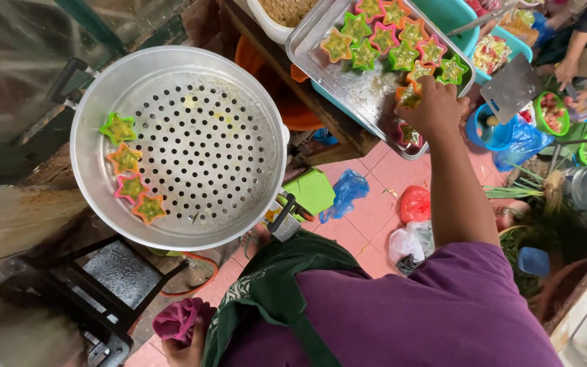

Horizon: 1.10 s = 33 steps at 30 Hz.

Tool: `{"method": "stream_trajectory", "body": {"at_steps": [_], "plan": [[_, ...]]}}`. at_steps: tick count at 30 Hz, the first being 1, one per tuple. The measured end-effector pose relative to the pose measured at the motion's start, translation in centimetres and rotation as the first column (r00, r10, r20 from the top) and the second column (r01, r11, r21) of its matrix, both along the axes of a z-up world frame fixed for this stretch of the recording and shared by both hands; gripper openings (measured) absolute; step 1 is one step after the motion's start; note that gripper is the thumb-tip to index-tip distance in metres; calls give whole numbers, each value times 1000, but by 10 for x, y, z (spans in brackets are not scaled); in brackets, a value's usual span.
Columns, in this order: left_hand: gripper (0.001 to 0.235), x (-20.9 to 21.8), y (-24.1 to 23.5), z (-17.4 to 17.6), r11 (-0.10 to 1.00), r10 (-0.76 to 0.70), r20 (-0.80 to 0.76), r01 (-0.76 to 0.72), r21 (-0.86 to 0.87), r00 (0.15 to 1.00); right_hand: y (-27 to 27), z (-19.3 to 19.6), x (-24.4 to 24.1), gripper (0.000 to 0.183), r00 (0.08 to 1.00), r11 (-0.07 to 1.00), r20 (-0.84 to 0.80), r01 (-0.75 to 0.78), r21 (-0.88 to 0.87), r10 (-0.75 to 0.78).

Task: Arranging star-shaped steamed cakes into a steamer pot insert.

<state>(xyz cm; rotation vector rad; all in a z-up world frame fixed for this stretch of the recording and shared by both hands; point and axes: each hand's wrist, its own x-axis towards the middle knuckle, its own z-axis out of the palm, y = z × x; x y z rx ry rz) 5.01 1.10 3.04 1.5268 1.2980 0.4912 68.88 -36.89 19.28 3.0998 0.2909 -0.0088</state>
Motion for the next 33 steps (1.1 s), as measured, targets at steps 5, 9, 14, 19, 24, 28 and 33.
{"method": "stream_trajectory", "body": {"at_steps": [5,9,14,19,24,28,33], "plan": [[46,4,-6,19,996,9,54,-5,-89,999,13,4,-3,65,999,999,-11,39,8,-39],[53,9,-14,28,998,1,76,3,-59,997,18,-5,-4,65,1000,999,1,9,39,-9],[50,17,-22,45,994,66,60,-60,-96,996,35,1,-8,62,999,996,-28,-16,90,18],[49,-3,-25,18,995,94,-39,-96,-39,995,41,-9,-6,62,995,984,49,-94,151,88],[44,7,-30,40,982,146,-152,-162,-97,978,60,16,-22,53,947,922,226,-286,260,230],[42,9,-37,40,972,163,-206,-192,-134,965,107,61,-52,55,839,818,316,-523,240,443],[40,5,-48,35,958,222,-168,-246,-144,961,196,73,-82,48,678,617,312,-735,280,666]]}}
